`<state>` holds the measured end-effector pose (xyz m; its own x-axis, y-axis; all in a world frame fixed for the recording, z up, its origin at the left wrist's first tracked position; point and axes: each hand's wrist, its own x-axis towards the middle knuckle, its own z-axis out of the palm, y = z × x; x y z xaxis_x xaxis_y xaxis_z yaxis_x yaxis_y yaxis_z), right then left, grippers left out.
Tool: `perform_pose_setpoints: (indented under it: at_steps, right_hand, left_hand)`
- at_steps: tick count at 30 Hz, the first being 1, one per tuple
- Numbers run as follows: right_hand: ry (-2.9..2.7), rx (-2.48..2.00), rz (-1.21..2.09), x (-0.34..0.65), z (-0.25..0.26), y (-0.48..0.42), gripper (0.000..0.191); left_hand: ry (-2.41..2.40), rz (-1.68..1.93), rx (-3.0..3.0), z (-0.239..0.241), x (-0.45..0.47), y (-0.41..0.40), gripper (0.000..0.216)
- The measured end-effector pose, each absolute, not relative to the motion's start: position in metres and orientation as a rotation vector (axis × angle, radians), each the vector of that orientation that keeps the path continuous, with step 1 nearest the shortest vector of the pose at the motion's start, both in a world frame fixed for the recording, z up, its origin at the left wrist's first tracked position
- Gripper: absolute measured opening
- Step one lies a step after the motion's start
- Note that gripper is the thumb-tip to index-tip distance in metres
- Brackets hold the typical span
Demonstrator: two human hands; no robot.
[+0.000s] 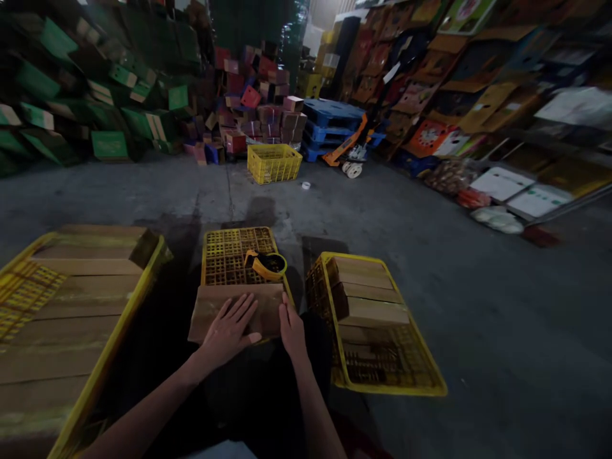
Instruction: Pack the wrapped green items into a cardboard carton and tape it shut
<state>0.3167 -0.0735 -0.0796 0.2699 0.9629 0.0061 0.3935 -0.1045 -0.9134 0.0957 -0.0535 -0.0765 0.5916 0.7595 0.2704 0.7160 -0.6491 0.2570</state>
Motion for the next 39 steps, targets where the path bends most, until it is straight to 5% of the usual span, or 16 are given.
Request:
perform_pose_setpoints:
  at_steps: [5, 13, 25, 39]
  right_hand:
    - [-1.347, -1.658, 0.695, 0.311, -0.082, -0.071, 0.061]
    - [-1.087, -1.698, 0.801, 0.308, -0.104, -0.072, 0.073]
    - [-1.037, -1.834, 0.762, 0.296, -0.085, -0.073, 0.076]
    - [-1.207, -1.764, 0.655, 0.269, -0.051, -0.083, 0.075]
  left_hand:
    - [1.691, 0.601, 2.287, -0.086, 0.046, -0.055, 0.064]
    - [1.656, 0.990, 1.804, -0.105, 0.034, -0.059, 0.068]
    - [1.875, 0.703, 1.568, -0.087, 0.036, -0.045, 0.087]
    - [1.802, 0.938, 1.256, -0.108, -0.002, -0.035, 0.060]
